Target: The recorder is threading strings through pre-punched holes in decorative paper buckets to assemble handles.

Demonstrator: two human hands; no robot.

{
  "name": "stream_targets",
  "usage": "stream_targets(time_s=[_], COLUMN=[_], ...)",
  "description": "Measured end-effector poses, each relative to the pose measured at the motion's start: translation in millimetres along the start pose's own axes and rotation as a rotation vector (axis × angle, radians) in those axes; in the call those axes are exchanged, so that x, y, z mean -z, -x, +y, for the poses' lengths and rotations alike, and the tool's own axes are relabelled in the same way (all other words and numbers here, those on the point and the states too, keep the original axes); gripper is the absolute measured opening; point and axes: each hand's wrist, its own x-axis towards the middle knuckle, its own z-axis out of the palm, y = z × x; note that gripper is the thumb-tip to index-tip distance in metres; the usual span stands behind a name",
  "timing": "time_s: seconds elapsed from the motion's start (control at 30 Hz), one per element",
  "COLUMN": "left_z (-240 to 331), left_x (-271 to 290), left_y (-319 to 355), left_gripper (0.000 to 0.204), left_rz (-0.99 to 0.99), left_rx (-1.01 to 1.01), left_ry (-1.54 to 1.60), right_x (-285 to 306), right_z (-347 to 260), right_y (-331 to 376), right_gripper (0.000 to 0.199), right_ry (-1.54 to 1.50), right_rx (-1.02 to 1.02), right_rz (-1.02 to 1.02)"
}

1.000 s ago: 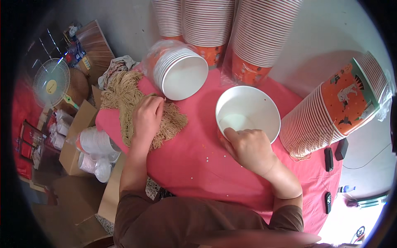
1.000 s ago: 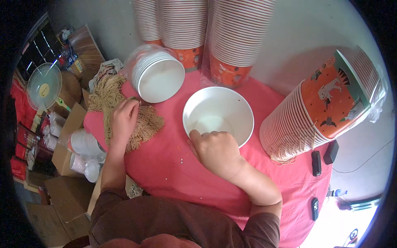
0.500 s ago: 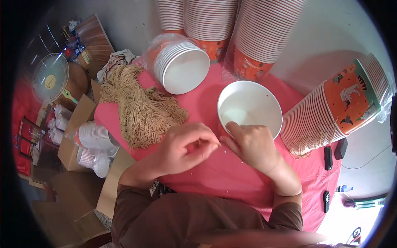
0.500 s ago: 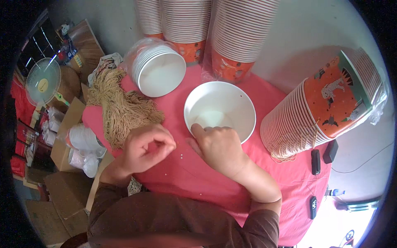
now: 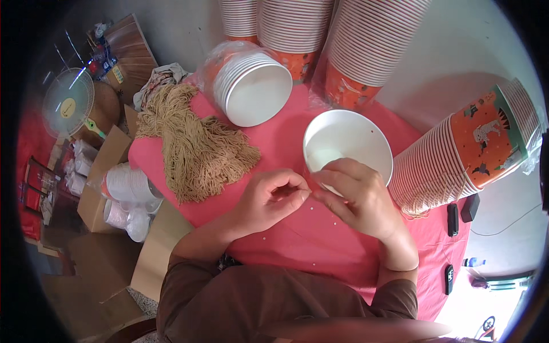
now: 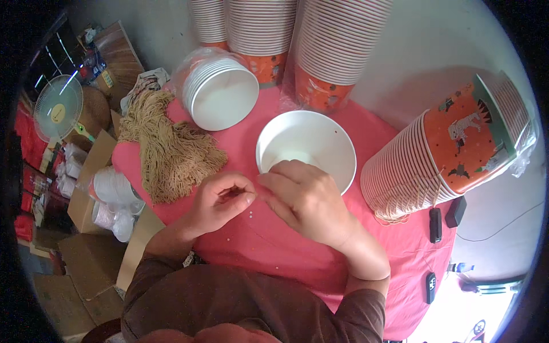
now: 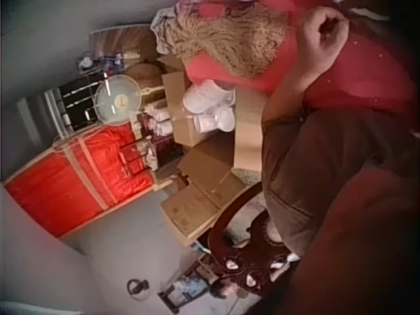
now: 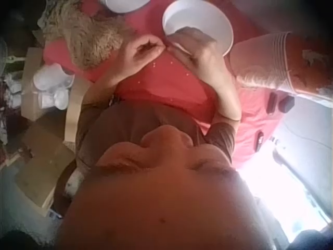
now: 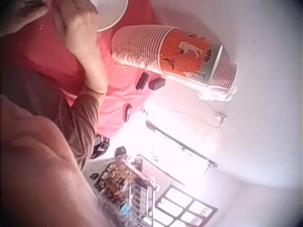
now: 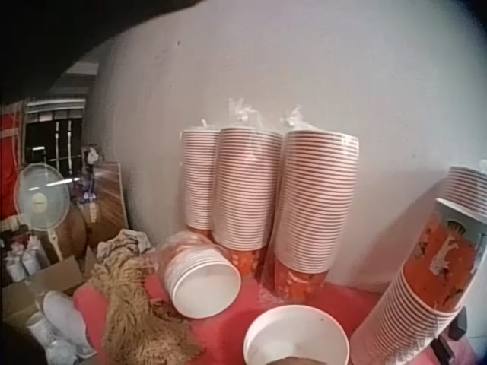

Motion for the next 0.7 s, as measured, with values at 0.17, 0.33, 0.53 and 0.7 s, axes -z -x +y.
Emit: stream_targets(time_s=[0.17,0.33,0.53,0.7], left_z=[4,-5,1,-6], left_x=[3,-3,-15,-20], left_y=[2,10,12,13], left_gripper=[0.009,0.011,0.009,0.008], left_rz=[-0.184,-0.230,-0.116,-0.016], left_rx=[0.372,0.320,0.271,0.080], left_ry=[0.595,0.648,0.677,0.531], right_x=[-1,5,4,1], right_z=[-3,-12,-18,-16], right_y=[2,5,5,4], right_gripper=[0.021,0.019,0.024,0.026], right_ry=[-0.060,-0.063,0.110,0.174], right_rx=[0.116,0.144,0.188,0.174], right_rz=[-0.033,-0.066,-0.066,-0.069])
